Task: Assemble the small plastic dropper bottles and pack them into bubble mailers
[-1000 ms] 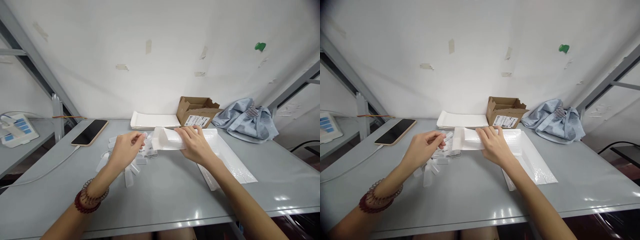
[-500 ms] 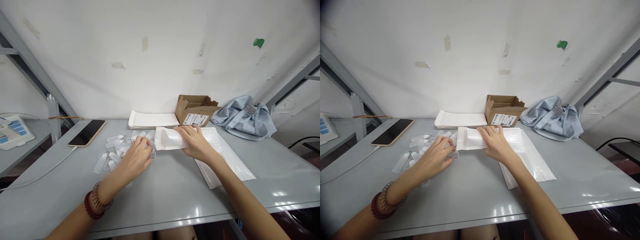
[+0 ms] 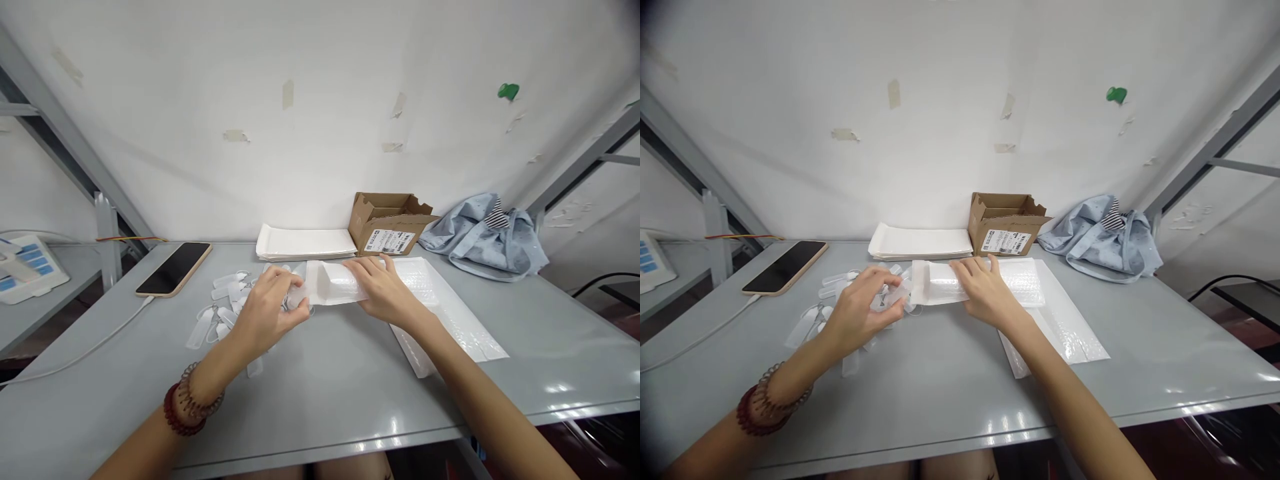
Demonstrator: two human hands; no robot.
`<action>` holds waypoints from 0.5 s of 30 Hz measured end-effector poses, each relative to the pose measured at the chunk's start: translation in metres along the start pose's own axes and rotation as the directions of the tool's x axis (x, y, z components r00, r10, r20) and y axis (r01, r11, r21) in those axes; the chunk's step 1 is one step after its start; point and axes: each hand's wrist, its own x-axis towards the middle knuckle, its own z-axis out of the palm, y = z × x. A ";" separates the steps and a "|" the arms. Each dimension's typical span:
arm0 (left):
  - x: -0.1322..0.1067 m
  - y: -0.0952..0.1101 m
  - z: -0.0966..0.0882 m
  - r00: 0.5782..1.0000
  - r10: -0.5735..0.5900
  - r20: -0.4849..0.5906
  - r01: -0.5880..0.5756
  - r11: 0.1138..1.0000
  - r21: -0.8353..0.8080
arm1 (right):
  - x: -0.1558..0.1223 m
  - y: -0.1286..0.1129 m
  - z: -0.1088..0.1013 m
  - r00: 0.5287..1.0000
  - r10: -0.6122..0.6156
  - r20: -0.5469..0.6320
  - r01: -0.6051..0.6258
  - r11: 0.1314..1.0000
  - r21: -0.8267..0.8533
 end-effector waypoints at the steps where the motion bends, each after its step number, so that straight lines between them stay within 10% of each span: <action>1: 0.000 0.001 0.001 1.000 0.010 0.005 -0.010 1.000 0.013 | 0.000 -0.003 0.000 1.000 -0.014 0.004 0.014 1.000 0.001; 9: -0.001 0.000 0.009 0.997 0.010 0.075 -0.023 0.984 0.176 | 0.000 -0.016 0.004 0.995 -0.083 0.049 0.084 0.996 -0.016; 15: 0.007 -0.001 -0.006 0.929 -0.369 -0.021 0.362 0.920 -0.149 | 0.000 -0.011 0.004 1.000 -0.022 0.021 0.022 1.000 -0.016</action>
